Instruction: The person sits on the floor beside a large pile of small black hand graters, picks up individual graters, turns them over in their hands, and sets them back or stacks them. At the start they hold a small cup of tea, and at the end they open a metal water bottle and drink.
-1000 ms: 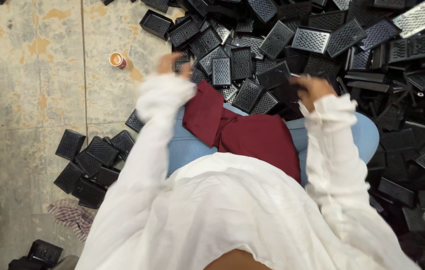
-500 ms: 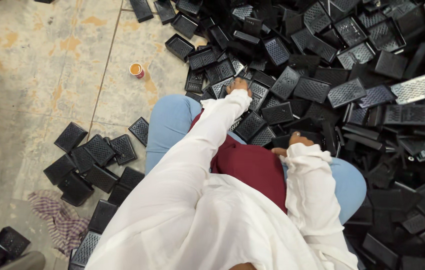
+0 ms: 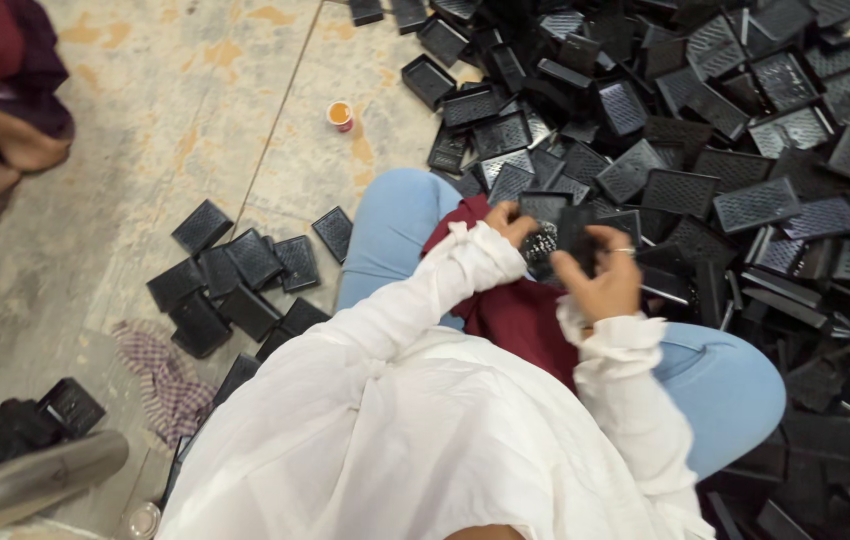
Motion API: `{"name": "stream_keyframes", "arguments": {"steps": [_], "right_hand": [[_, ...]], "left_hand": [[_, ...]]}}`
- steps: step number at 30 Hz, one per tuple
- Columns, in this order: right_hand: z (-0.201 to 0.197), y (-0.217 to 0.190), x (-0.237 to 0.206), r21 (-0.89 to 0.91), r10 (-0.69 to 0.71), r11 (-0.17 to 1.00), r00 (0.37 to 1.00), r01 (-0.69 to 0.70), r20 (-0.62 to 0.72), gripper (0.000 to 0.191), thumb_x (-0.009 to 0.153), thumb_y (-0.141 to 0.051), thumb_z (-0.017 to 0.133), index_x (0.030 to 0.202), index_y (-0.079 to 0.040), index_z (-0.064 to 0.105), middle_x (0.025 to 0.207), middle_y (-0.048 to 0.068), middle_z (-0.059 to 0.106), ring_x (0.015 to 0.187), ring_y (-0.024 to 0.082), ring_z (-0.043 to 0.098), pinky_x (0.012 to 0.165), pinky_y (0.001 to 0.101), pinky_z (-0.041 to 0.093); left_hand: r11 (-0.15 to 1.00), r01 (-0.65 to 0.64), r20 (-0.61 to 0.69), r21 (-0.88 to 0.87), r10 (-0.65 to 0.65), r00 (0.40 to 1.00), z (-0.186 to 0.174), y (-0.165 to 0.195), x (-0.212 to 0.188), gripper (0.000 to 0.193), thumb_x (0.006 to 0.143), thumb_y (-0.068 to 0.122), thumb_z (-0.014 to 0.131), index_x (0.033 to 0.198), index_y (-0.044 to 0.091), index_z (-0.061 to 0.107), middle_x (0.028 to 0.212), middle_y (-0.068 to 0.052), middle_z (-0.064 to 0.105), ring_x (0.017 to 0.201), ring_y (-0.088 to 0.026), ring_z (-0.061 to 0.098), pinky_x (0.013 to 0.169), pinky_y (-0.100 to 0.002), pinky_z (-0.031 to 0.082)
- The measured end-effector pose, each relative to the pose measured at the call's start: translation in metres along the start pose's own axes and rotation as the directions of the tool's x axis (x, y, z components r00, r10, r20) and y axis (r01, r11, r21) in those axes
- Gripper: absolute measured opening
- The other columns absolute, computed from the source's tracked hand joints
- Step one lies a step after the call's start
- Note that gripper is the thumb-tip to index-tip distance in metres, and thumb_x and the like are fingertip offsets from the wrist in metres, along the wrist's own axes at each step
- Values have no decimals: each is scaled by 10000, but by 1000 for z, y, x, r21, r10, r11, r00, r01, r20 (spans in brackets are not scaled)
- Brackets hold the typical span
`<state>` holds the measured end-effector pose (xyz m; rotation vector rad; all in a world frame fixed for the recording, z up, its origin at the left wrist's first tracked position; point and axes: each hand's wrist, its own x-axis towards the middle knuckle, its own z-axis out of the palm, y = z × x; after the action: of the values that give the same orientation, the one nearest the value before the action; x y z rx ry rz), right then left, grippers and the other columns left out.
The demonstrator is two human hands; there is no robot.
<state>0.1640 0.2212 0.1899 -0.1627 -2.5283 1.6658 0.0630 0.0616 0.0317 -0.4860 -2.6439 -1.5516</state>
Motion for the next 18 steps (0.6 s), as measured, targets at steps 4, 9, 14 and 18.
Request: {"name": "stream_keyframes", "arguments": {"steps": [4, 9, 14, 18], "right_hand": [[47, -26, -23, 331, -211, 920, 977, 209, -31, 551, 874, -40, 804, 1327, 35, 500, 1219, 153, 656, 1109, 177, 675, 979, 304, 562], [59, -40, -35, 290, -312, 911, 950, 293, 21, 576, 857, 5, 802, 1338, 48, 489, 1266, 169, 633, 1164, 202, 661, 1014, 319, 553], [63, -41, -40, 346, -195, 924, 979, 161, 66, 583, 853, -1, 807, 1354, 55, 516, 1263, 165, 640, 1141, 200, 663, 1006, 311, 550], [66, -41, -40, 399, -242, 893, 970, 207, 38, 576, 887, 9, 807, 1379, 69, 514, 1326, 160, 609, 1223, 201, 632, 1076, 314, 520]], "left_hand": [[902, -49, -79, -429, 17, 997, -26, 29, -38, 327, 1039, 184, 598, 1320, 24, 638, 1373, -166, 555, 1225, -242, 585, 1053, -333, 489], [557, -80, -170, -827, -110, 979, -66, 73, -52, 533, 1020, 136, 545, 1531, 110, 395, 1449, -85, 484, 1268, -150, 518, 1091, -297, 442], [251, -4, -50, -968, -177, 983, -85, 75, -30, 510, 1097, 409, 504, 1499, 99, 462, 1200, -131, 602, 1041, -202, 609, 938, -344, 525], [333, 20, -66, -943, -244, 968, -92, 72, -27, 634, 1084, 617, 347, 1394, 82, 489, 1142, -94, 656, 965, -176, 637, 865, -338, 568]]}}
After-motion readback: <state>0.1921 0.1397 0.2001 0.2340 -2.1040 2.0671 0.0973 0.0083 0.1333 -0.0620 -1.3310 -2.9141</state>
